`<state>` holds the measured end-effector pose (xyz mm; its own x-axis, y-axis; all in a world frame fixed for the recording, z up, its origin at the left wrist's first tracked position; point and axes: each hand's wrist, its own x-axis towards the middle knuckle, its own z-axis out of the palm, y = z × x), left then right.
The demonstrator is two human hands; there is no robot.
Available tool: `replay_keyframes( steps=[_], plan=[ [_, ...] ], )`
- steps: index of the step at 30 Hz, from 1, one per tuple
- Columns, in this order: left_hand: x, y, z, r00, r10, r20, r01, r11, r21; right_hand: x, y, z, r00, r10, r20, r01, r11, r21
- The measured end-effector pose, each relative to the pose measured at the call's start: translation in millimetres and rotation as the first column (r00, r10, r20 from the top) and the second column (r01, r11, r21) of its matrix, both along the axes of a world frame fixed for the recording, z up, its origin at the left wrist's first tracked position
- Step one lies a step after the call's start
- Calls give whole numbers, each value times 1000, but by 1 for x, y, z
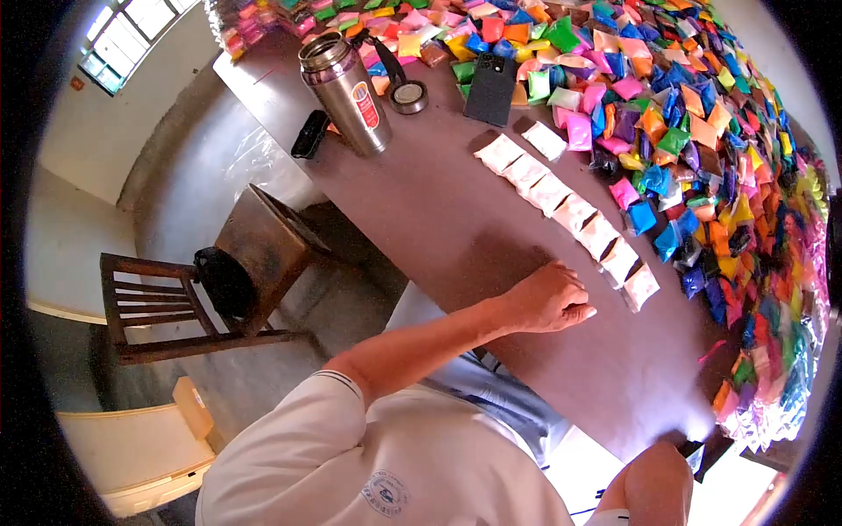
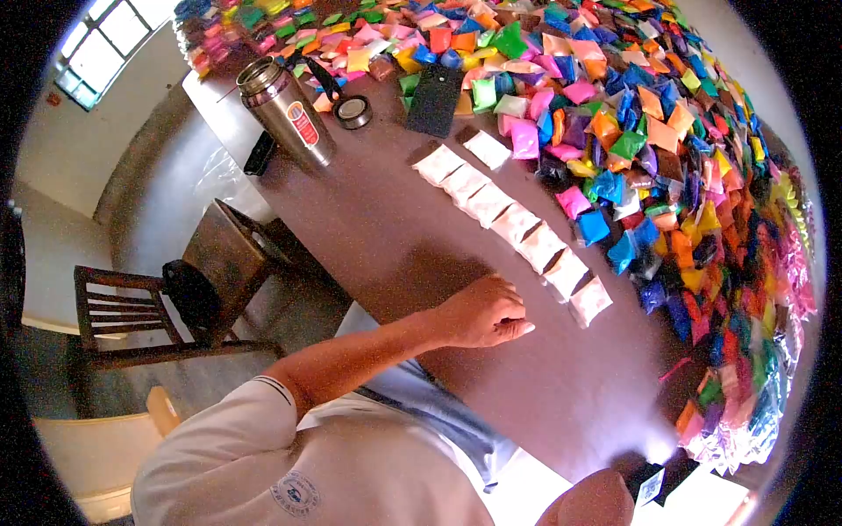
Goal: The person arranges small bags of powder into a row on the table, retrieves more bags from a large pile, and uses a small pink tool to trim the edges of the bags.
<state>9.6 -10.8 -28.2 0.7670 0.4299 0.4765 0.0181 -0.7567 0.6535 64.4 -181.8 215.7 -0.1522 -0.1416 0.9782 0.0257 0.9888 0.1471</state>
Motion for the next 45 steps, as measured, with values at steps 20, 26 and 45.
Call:
replay_keyframes(
  steps=[20, 26, 45],
  plan=[
    [-1, 0, 6, 998, -17, -67, 17, 1000, -3, -1, 1, -19, 955, -289, -67, 292, 956, 36],
    [0, 0, 4, 1000, -6, -27, 6, 1000, -11, 9, -8, -25, 908, -413, -71, 417, 907, 55],
    [-3, 2, 20, 991, -42, -130, 38, 999, -31, 149, 72, -188, 53, -681, 730, 897, -290, -335]
  ],
)
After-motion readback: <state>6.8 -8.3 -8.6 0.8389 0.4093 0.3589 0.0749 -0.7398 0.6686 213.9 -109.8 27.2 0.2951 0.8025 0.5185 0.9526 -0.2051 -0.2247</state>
